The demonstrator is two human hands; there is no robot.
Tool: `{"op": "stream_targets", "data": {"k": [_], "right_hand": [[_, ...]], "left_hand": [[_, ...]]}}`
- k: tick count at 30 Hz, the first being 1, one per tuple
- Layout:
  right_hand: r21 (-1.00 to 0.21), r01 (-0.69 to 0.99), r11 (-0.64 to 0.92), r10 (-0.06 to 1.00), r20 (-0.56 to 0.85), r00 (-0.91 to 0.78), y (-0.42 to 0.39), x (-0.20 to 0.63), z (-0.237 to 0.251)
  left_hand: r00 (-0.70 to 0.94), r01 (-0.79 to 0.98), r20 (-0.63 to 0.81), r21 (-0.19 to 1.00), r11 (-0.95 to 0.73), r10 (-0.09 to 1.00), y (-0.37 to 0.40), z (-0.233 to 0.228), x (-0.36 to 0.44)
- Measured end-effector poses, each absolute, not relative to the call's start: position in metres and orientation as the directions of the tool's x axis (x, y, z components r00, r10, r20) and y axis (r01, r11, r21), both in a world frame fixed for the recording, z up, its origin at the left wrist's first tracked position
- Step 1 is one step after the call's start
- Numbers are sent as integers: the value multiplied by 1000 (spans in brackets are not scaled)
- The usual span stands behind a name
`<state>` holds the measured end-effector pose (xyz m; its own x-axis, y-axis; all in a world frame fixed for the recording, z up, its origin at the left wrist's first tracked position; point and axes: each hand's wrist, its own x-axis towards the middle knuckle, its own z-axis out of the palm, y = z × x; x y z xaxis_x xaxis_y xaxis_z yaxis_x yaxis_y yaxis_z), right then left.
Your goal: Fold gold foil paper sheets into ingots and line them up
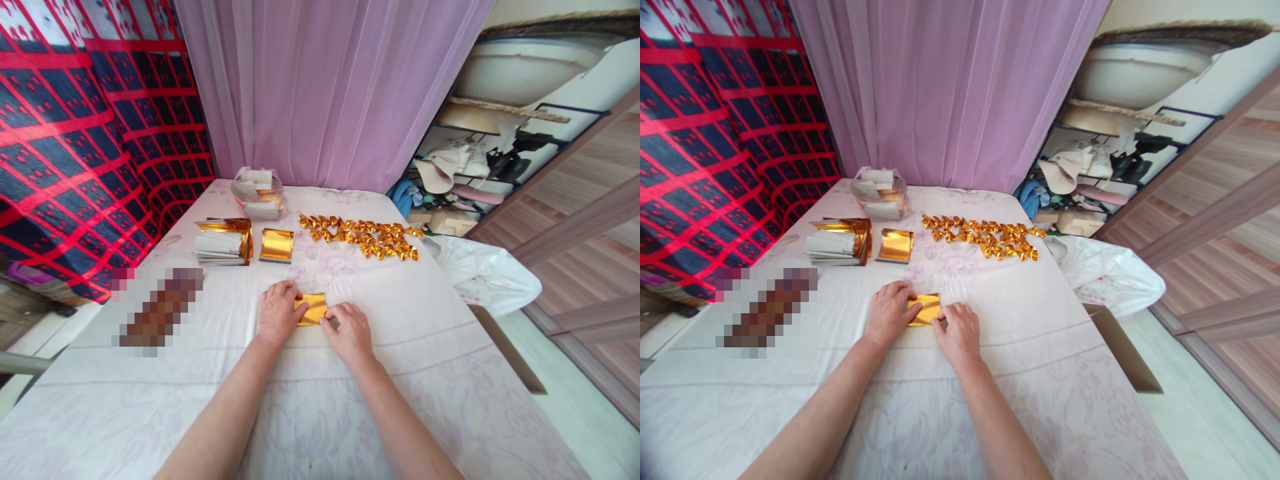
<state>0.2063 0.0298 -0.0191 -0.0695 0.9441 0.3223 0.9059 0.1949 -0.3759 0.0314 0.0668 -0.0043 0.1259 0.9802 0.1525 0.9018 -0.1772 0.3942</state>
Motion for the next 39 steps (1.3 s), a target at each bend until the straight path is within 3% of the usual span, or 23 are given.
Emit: {"op": "stream_targets", "data": {"k": [13,17,21,24,39], "right_hand": [[-499,837,226,946,316,-67,30,225,-25],[-421,854,304,908,401,-126,24,218,-18],[-261,881,394,909,250,-332,14,201,-12],[-219,893,393,919,132,-372,8,198,-14],[-246,880,407,911,34,-412,-12,225,-11]], "left_hand": [[130,899,157,399,-183,979,68,-6,32],[129,902,155,392,-181,979,67,-6,32],[140,905,172,378,-197,975,66,-5,32],[139,905,172,378,-195,975,66,-4,32],[140,909,189,364,-201,972,67,-6,31]]}}
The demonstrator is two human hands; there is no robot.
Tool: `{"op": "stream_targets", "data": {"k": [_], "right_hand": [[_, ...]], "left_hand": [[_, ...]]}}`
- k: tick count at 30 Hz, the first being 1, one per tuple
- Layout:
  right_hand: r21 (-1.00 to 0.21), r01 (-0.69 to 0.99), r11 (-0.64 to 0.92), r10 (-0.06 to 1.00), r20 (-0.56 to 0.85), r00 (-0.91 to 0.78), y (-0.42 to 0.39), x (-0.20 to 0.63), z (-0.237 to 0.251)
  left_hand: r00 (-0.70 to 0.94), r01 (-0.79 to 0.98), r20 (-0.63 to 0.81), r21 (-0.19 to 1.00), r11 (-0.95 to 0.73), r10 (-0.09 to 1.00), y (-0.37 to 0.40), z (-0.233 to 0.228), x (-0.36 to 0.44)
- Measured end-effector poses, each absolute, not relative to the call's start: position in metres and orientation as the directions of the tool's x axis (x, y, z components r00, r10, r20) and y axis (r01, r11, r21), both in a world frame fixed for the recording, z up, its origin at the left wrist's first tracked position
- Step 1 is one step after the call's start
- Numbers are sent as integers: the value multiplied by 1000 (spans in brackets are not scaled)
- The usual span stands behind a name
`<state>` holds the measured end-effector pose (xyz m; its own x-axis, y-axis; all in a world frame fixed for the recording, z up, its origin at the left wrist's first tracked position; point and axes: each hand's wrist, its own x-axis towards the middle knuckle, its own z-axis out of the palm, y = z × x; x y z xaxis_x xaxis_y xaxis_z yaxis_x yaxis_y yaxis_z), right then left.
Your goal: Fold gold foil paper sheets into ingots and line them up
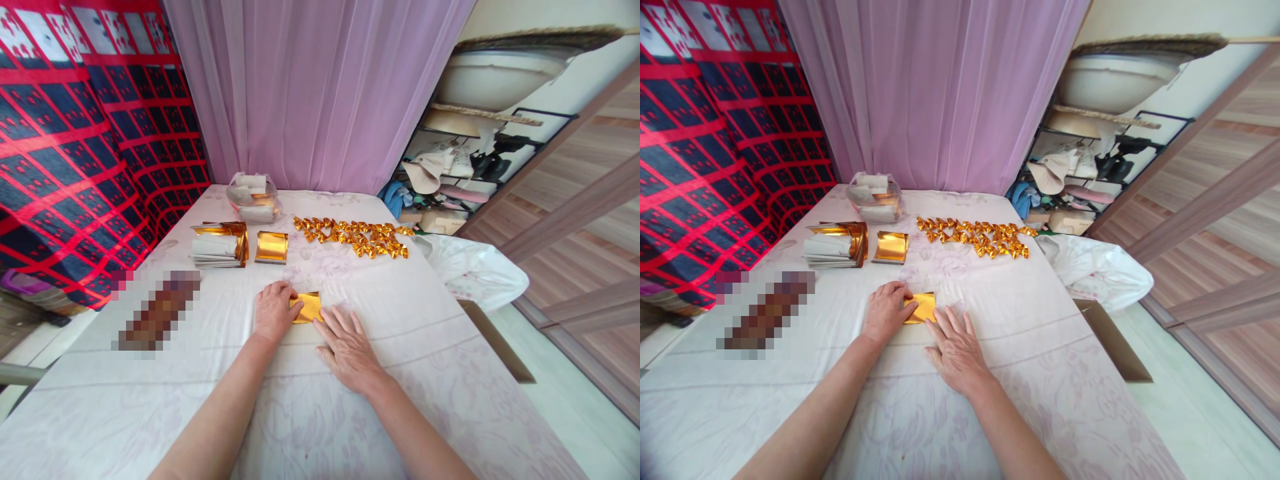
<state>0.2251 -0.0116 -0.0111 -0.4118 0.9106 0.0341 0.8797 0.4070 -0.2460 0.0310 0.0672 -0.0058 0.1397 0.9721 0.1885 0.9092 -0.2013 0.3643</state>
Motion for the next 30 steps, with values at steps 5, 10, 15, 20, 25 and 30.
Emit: {"op": "stream_targets", "data": {"k": [5,10,15,20,25,30], "right_hand": [[-243,884,400,915,44,-402,-12,223,-9],[-252,889,382,920,11,-393,-12,222,-9],[-257,893,370,919,-35,-392,-10,221,-9],[-257,896,362,922,-43,-384,-10,221,-9],[-254,894,369,921,-30,-388,-10,222,-10],[-248,897,365,922,-34,-385,-10,222,-12]], "left_hand": [[154,903,149,379,-200,977,64,-1,30],[179,914,115,348,-209,977,53,-1,32],[156,922,130,335,-191,979,47,-4,37],[158,915,143,351,-199,977,46,-5,37],[176,916,130,341,-211,976,47,-5,35],[208,912,114,335,-235,971,50,-5,30]]}}
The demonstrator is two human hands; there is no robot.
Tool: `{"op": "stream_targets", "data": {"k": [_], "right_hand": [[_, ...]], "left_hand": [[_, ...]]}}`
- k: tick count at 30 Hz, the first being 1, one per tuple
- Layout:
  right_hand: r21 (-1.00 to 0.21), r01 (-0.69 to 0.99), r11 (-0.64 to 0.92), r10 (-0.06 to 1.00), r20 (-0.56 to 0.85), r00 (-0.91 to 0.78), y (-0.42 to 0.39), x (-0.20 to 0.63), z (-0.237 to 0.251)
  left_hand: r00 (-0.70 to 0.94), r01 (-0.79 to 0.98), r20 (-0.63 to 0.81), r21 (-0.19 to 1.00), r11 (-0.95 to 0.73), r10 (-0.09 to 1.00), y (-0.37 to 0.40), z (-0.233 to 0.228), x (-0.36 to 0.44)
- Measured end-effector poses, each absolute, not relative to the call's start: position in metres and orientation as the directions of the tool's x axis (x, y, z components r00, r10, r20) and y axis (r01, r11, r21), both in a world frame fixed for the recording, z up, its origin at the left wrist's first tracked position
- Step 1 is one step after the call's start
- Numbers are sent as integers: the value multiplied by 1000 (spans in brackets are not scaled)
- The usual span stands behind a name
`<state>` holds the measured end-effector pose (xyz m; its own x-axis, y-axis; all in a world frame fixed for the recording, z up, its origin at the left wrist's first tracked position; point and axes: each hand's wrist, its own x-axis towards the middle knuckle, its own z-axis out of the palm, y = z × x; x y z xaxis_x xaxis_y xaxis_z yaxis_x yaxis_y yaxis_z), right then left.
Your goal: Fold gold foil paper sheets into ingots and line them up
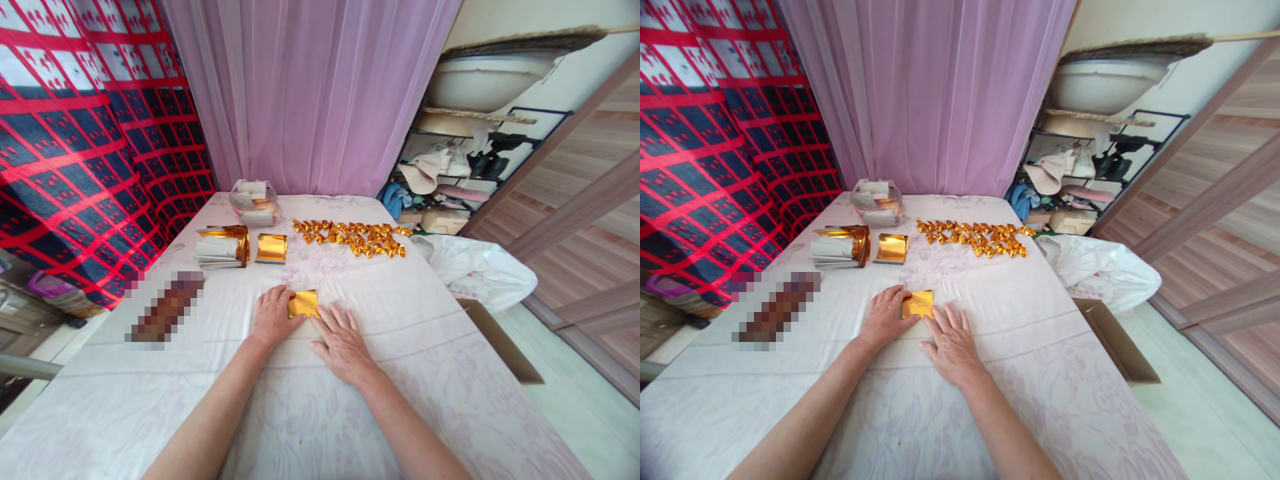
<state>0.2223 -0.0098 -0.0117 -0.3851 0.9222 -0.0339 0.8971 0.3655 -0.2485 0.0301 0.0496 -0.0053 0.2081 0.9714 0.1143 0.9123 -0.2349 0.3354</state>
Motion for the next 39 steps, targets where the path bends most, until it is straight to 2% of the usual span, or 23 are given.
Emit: {"op": "stream_targets", "data": {"k": [9,20,27,31,34,39], "right_hand": [[-247,898,364,924,-24,-381,-10,223,-13],[-253,897,362,923,-37,-383,-9,223,-12],[-239,902,359,926,-29,-377,-10,225,-12],[-226,903,365,929,26,-369,-11,224,-10],[-236,876,421,906,60,-419,-9,215,-8],[-289,814,504,848,-14,-530,-3,199,-5]], "left_hand": [[322,888,18,341,-309,947,56,0,15],[376,871,-67,367,-328,924,63,4,4],[383,866,-81,379,-327,920,65,2,3],[380,861,-63,388,-328,923,64,2,4],[380,859,-54,392,-331,923,64,1,4],[381,857,-47,392,-333,924,64,0,4]]}}
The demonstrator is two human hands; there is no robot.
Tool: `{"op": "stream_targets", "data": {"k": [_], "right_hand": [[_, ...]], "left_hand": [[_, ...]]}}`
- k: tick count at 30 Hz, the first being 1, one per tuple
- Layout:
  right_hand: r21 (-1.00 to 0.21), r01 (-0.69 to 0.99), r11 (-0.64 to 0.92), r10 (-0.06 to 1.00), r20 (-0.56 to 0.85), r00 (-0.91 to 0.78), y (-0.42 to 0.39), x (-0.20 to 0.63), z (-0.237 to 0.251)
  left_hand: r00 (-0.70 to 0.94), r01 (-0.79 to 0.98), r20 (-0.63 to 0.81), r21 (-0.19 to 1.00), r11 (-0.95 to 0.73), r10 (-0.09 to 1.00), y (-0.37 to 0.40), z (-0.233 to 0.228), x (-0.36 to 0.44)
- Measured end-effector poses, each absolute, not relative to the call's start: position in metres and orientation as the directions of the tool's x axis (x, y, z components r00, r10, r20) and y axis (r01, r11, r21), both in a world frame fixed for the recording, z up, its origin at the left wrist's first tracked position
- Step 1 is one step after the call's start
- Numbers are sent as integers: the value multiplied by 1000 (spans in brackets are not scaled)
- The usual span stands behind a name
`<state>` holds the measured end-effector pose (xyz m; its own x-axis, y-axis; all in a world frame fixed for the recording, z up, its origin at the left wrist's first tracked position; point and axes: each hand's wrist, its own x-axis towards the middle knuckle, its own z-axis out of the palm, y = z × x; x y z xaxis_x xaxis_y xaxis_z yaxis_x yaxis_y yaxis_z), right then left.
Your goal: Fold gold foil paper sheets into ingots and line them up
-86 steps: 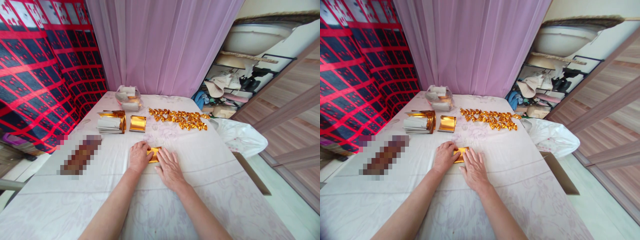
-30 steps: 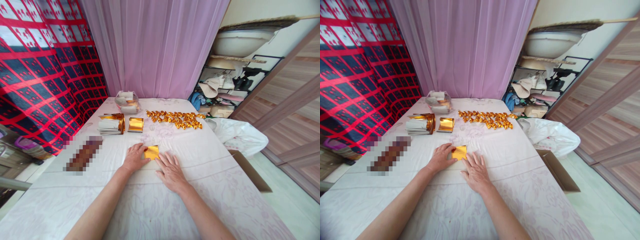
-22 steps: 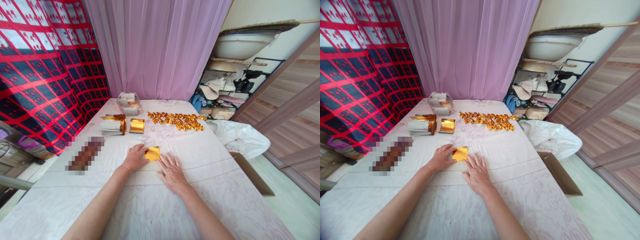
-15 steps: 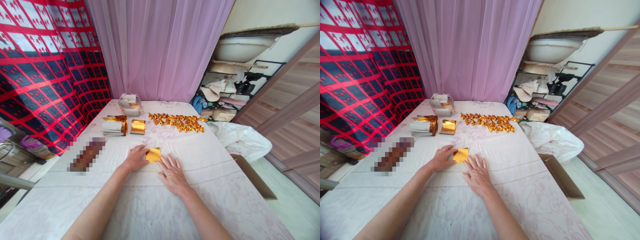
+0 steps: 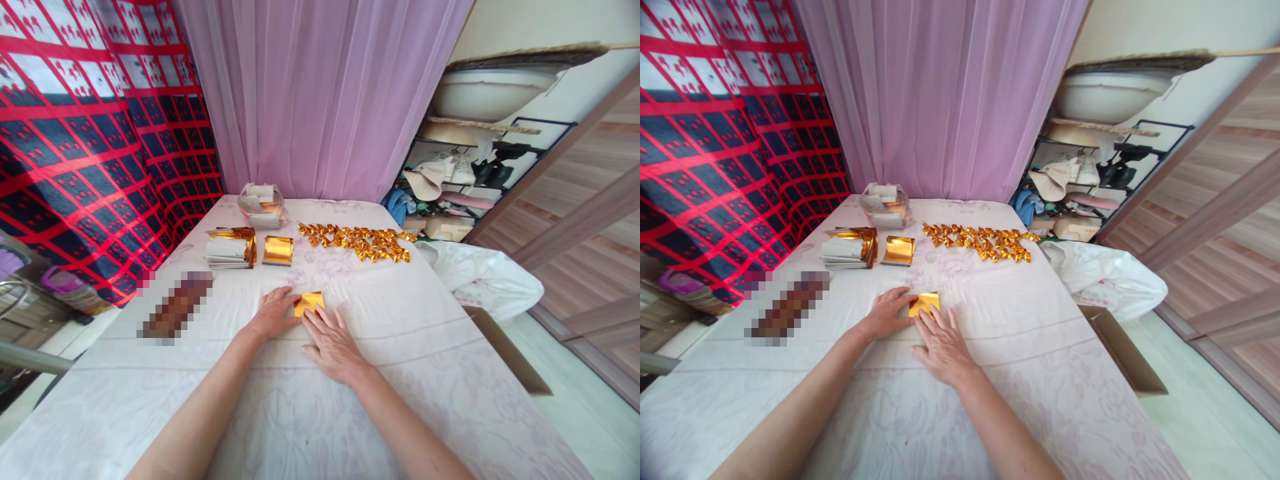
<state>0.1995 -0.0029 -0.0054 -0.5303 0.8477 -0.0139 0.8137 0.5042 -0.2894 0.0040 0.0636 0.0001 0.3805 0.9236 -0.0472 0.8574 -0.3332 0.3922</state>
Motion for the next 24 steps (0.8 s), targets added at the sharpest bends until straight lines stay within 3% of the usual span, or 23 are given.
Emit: {"op": "stream_targets", "data": {"k": [24], "right_hand": [[-244,880,408,900,-55,-433,-13,232,-11]], "left_hand": [[422,840,-70,406,-361,904,69,6,-4]]}}
